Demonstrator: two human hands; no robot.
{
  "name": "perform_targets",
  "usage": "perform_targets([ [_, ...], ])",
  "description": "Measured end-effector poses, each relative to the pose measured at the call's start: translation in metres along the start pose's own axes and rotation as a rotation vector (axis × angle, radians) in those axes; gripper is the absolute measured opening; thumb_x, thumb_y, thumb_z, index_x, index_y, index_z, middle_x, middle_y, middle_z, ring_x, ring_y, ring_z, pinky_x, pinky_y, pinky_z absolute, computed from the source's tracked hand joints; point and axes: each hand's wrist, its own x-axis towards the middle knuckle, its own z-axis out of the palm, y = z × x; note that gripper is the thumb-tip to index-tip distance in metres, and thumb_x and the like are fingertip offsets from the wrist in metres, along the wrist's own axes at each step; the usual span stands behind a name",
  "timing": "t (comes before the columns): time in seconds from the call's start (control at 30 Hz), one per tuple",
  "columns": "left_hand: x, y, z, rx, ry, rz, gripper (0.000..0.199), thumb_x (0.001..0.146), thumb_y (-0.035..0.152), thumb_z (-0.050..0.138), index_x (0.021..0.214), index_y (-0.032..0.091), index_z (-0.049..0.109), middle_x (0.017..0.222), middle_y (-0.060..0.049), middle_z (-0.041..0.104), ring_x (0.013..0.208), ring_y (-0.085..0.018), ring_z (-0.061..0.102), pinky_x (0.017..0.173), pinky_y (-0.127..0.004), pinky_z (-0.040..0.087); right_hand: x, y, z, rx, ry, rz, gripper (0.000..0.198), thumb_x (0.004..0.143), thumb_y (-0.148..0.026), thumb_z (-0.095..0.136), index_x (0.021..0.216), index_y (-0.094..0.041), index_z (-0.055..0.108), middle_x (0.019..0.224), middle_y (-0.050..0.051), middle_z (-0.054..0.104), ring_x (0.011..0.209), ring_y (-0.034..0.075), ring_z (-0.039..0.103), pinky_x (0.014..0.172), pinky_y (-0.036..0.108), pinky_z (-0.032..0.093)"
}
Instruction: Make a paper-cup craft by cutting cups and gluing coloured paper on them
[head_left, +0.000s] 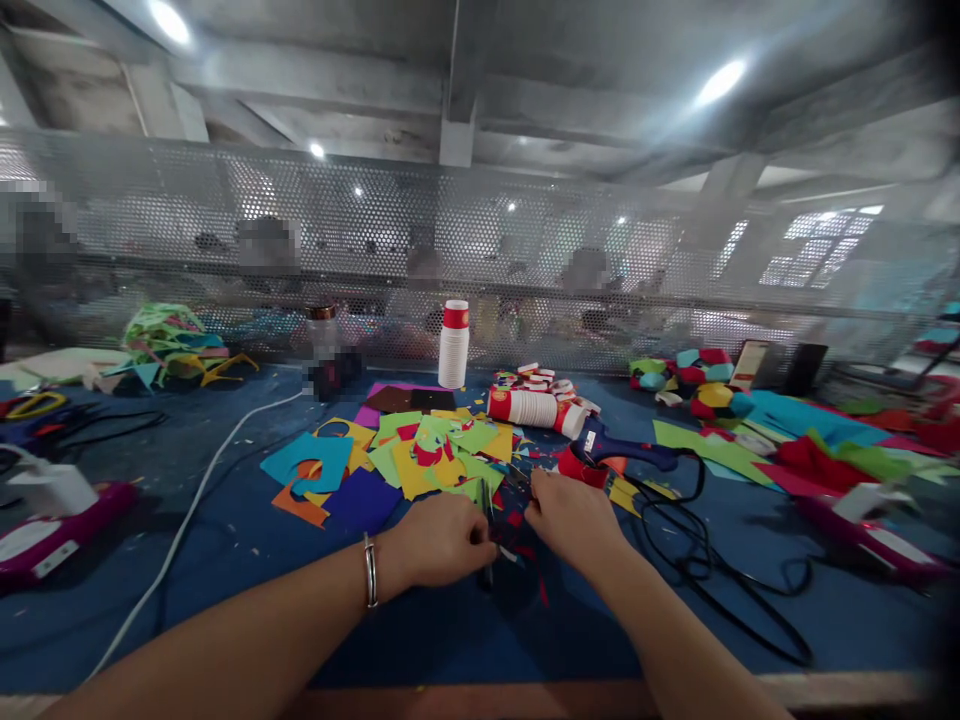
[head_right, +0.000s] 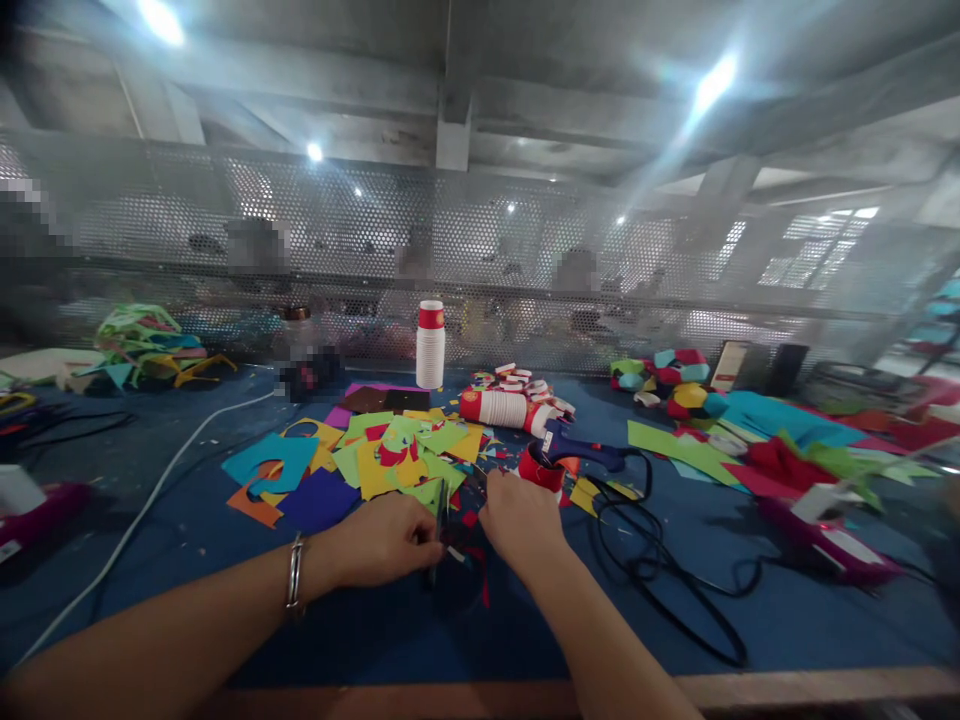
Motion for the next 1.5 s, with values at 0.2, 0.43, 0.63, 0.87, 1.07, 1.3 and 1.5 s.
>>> perform_targets([
  [0.2,0.006,-0.008,-0.001,-0.061,-0.011,0.023,0.021,0.081,0.038,0.06,0.073,0.022,0.07,0.063,0.001,0.064,0.057,-0.013,0.052,0.05,-0.025,0.029,0.002,0.004,0.005,0.077,0.037,0.01,0.008,0.081,-0.02,0.056,0.086,-0.017,0.061,0.084,0.011,0.072,0.081,0.026,0.069,0.059,0.03,0.03],
  [0.43,0.014,-0.018,-0.001,-0.044,0.091,0.024,0.019,0.081,0.036,0.063,0.071,0.021,0.066,0.062,0.002,0.064,0.057,-0.013,0.054,0.051,-0.025,0.03,-0.002,0.005,0.005,0.284,0.155,0.055,0.007,0.08,-0.026,0.057,0.078,-0.021,0.052,0.071,0.0,0.064,0.065,0.018,0.059,0.055,0.028,0.021],
  [0.63,0.055,-0.048,-0.039,0.053,0.352,-0.022,0.014,0.086,0.033,0.064,0.084,0.019,0.067,0.082,-0.002,0.07,0.074,-0.016,0.063,0.065,-0.027,0.045,0.002,0.003,0.007,0.483,0.237,0.003,0.01,0.084,-0.025,0.053,0.078,-0.022,0.046,0.069,-0.003,0.057,0.063,0.014,0.052,0.057,0.026,0.027],
  [0.87,0.162,-0.096,-0.127,0.173,0.748,-0.135,0.034,0.095,0.035,0.062,0.124,0.017,0.059,0.124,-0.01,0.062,0.106,-0.024,0.064,0.09,-0.046,0.055,0.01,0.0,0.013,0.648,0.204,-0.053,0.01,0.083,-0.022,0.052,0.076,-0.023,0.046,0.065,-0.004,0.054,0.061,0.015,0.051,0.057,0.025,0.03],
  [1.07,0.238,-0.102,-0.176,0.24,0.902,-0.129,0.037,0.095,0.035,0.062,0.127,0.017,0.058,0.129,-0.011,0.061,0.11,-0.026,0.063,0.092,-0.048,0.055,0.016,0.004,0.018,0.715,0.177,-0.048,0.011,0.081,-0.018,0.051,0.075,-0.024,0.045,0.062,-0.005,0.052,0.058,0.014,0.049,0.056,0.025,0.03],
  [1.3,0.279,-0.114,-0.202,0.225,0.831,-0.136,0.035,0.095,0.035,0.061,0.125,0.017,0.059,0.126,-0.01,0.062,0.107,-0.024,0.064,0.09,-0.046,0.056,0.021,0.006,0.019,0.8,0.131,-0.023,0.011,0.081,-0.018,0.052,0.074,-0.024,0.046,0.065,-0.003,0.054,0.061,0.016,0.05,0.056,0.026,0.031],
  [1.5,0.282,-0.11,-0.227,0.136,0.791,-0.072,0.034,0.095,0.035,0.061,0.124,0.017,0.06,0.126,-0.01,0.062,0.106,-0.024,0.064,0.089,-0.045,0.056,0.02,0.006,0.019,0.789,0.093,-0.004,0.009,0.081,-0.018,0.052,0.076,-0.023,0.047,0.07,-0.001,0.058,0.064,0.017,0.051,0.059,0.027,0.032],
])
